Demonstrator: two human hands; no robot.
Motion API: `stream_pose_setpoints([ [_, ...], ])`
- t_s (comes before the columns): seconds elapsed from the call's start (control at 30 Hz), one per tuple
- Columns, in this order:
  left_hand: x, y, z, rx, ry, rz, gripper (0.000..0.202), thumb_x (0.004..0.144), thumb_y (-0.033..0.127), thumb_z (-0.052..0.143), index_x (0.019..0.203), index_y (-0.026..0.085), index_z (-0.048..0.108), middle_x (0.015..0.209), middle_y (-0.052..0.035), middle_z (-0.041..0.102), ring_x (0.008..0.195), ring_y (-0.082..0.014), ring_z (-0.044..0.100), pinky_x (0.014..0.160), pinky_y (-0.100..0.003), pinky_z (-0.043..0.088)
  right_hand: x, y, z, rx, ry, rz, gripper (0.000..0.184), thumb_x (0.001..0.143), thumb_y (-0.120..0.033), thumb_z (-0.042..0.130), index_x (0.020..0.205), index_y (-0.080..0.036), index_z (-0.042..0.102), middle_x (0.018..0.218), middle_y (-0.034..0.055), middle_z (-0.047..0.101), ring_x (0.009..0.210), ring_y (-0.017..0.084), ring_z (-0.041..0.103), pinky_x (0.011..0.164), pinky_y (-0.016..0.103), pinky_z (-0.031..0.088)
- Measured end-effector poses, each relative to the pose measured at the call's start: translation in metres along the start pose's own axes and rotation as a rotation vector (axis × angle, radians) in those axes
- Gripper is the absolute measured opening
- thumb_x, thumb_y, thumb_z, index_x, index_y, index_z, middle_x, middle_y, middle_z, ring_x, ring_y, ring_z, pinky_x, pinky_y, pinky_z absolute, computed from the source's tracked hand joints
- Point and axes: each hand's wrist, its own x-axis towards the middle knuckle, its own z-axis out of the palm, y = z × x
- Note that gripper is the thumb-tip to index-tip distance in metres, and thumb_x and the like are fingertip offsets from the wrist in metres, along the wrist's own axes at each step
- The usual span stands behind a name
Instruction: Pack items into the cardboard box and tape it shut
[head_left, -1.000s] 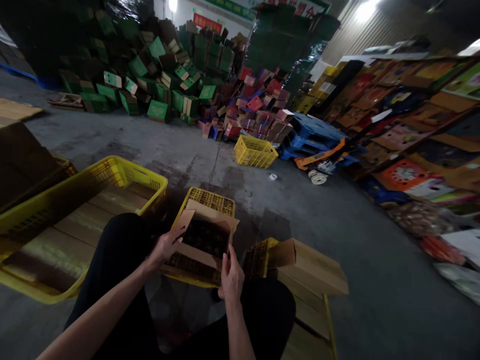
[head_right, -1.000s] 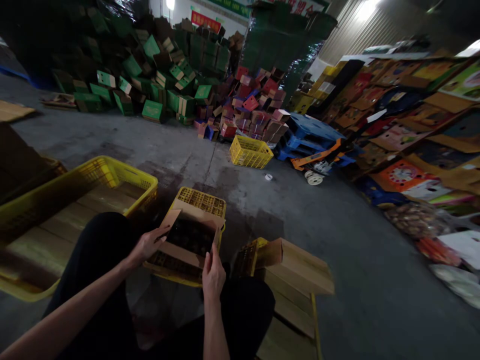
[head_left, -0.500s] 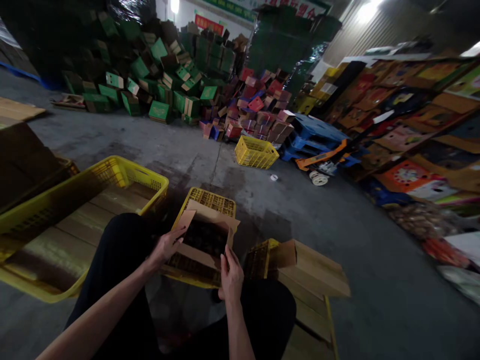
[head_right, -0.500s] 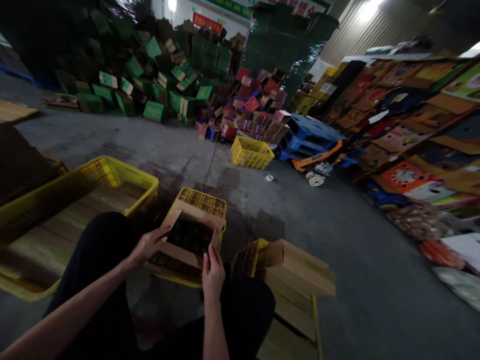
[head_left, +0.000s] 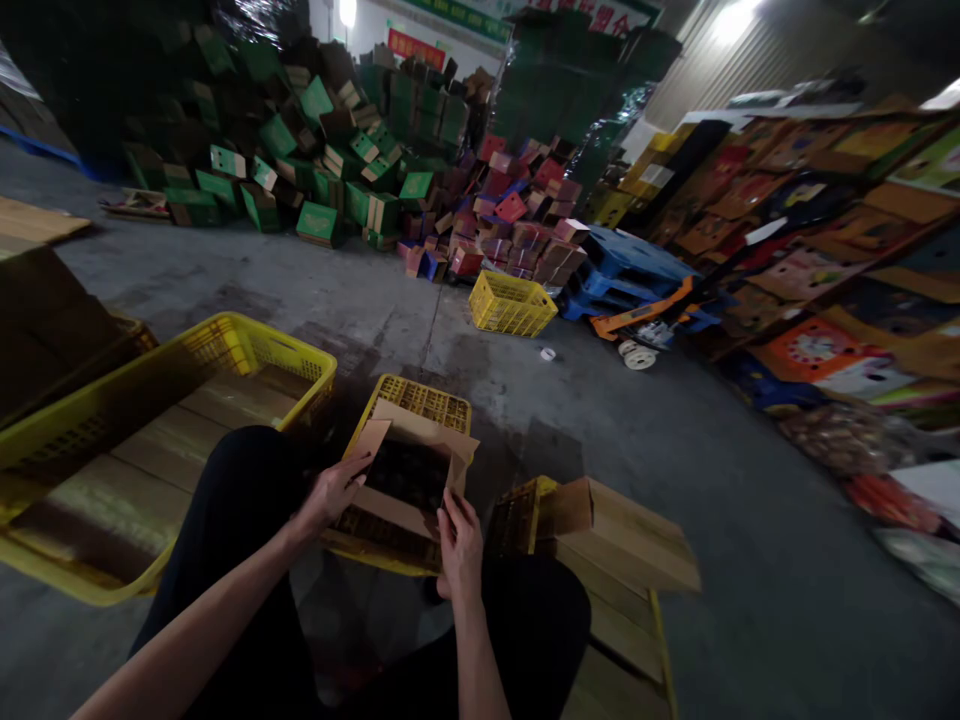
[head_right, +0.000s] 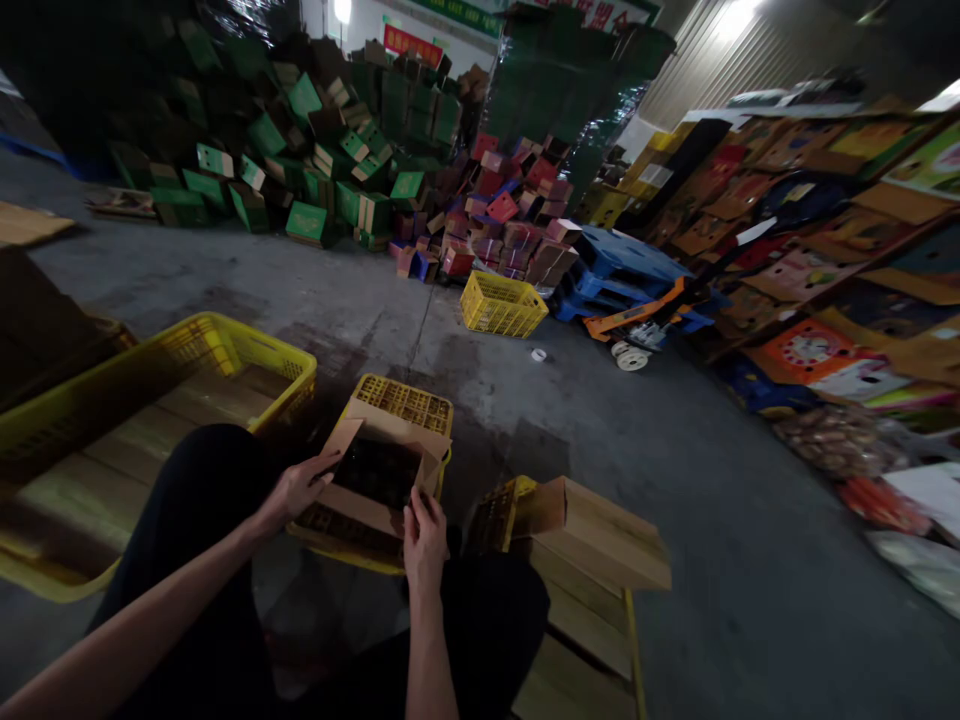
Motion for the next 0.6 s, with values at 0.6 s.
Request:
stream_pose_setpoints([
  [0.6,0.0008,0.0032,-0.0009,-0.018,-0.008,0.004,0.039,0.092,0.034,0.054,0.124,0.023,0.072,0.134,-0.0074,0.068,0.126,-0.0257,0.064,0.109,-0.041,0.05,-0.0012,0.0031,-0.0021,-0.093,-0.087,-0.079,0.042,0.104,-0.041,0.04,0.135,-0.03,0.066,0.133,0.0104,0.064,0.12,0.025,0.061,0.1,0.041,0.055],
])
